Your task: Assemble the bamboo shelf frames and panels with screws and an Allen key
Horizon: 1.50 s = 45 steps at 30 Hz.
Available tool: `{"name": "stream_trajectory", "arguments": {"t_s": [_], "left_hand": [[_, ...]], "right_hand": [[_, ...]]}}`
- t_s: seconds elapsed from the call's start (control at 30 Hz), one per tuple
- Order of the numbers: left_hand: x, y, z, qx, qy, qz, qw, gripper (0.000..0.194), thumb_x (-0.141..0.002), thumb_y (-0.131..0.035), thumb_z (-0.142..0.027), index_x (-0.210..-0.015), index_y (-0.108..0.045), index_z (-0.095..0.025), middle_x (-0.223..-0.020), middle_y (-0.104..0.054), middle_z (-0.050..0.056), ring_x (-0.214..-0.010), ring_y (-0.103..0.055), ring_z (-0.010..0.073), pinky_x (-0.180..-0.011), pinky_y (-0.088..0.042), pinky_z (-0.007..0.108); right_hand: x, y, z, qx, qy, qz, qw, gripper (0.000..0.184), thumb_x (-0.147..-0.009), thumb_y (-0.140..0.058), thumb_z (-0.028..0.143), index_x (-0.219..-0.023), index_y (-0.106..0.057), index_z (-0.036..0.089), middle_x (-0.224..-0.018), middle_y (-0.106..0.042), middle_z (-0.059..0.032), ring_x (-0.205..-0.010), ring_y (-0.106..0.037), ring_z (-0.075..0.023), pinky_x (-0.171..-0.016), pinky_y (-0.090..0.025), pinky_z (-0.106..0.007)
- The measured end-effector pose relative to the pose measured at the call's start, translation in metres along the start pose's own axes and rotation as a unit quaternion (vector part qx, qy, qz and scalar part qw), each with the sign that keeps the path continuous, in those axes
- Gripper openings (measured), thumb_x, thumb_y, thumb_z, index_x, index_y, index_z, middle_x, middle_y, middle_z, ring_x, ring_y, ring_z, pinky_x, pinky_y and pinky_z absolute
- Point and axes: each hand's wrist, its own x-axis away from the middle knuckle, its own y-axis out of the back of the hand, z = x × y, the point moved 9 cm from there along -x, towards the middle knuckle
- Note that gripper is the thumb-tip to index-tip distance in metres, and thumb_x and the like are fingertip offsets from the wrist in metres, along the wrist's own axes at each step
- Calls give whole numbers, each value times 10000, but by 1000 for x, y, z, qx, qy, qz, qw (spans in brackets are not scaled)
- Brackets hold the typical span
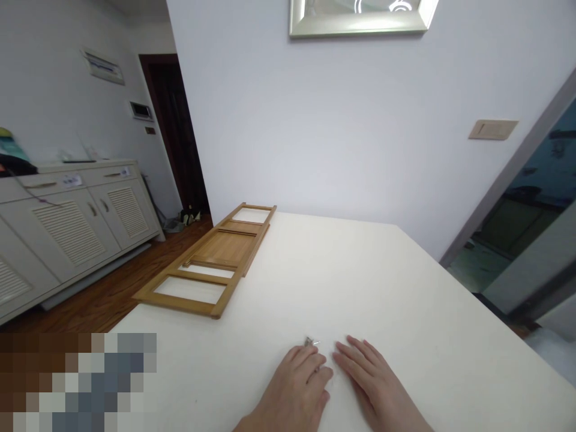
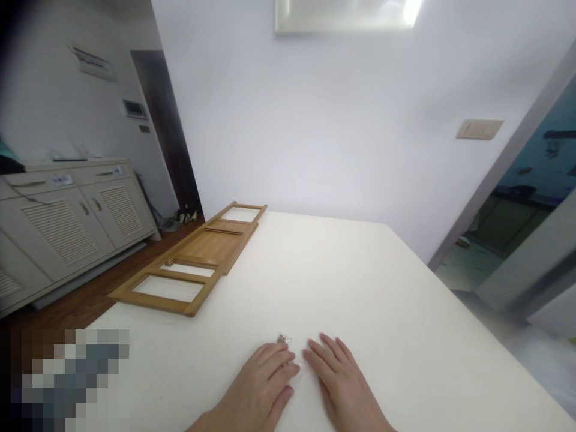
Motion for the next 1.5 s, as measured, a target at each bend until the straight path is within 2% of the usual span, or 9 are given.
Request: {"name": "stream_trajectory", "arguments": {"t_s": [0.2,0.33,0.5,0.7,0.9,1.07,1.23,1.33,1.5], "left_hand": [[-3,-8,4,-23,26,46,998,194,-861,-560,-261,-1040,-571,-185,-1033,-654,45,-987,-569,221,-903,-468,390],[-1,-9,6,-37,38,48,997,159,-851,-575,-298,-949,-578,-173,-958,-629,42,-949,-556,221,-900,-458,399],[2,-9,5,-33,38,26,998,76,-858,-537,-203,-902,-594,-179,-941,-618,37,-962,-552,209,-953,-432,407],[2,-8,4,-14,35,8,999,136,-844,-498,-105,-882,-603,-182,-896,-614,34,-921,-562,199,-938,-446,430],[2,-2,2,-14,30,-28,999,208,-836,-431,-33,-853,-589,-167,-851,-619,50,-898,-578,196,-866,-488,391],[4,12,13,3,131,-73,989,180,-803,-447,-41,-765,-562,-175,-802,-612,46,-823,-564,202,-776,-484,383],[6,13,28,91,245,-93,961,164,-780,-468,-61,-715,-562,-179,-733,-593,19,-703,-563,147,-654,-450,278],[7,7,31,136,276,-86,947,162,-769,-486,-79,-670,-569,-177,-702,-582,7,-659,-547,127,-629,-427,251],[8,1,29,185,294,-76,935,163,-752,-499,-77,-697,-625,-166,-721,-604,11,-671,-556,124,-641,-421,241]], "right_hand": [[-4,1,7,-29,35,-31,998,408,-885,-532,182,-1283,-566,265,-1232,-645,-69,-1157,-561,-241,-972,-484,-410],[-9,9,15,-76,30,-42,996,349,-889,-533,187,-1220,-607,266,-1114,-694,-70,-1040,-613,-236,-892,-533,-384],[-12,21,20,-107,4,-62,992,332,-912,-487,158,-1209,-600,255,-1108,-685,-78,-1035,-604,-226,-887,-532,-390],[-15,32,27,-103,-23,-72,992,305,-935,-450,144,-1185,-604,226,-1097,-671,-84,-1024,-579,-216,-881,-519,-400],[-12,37,24,-109,-40,-89,989,289,-941,-444,165,-1169,-607,234,-1053,-673,-77,-983,-585,-212,-861,-515,-400],[-12,39,25,-146,-51,-82,984,240,-949,-432,235,-1071,-639,230,-989,-675,-78,-957,-587,-224,-849,-503,-405],[-15,28,27,-256,-153,-39,954,333,-938,-421,427,-784,-647,237,-755,-636,-50,-740,-598,-206,-682,-510,-343],[-15,19,30,-305,-204,-16,930,412,-923,-406,504,-707,-623,230,-709,-621,-38,-696,-592,-195,-647,-490,-318],[-13,11,27,-354,-240,-20,904,422,-901,-420,555,-780,-650,223,-778,-647,-41,-750,-599,-195,-690,-480,-305]]}}
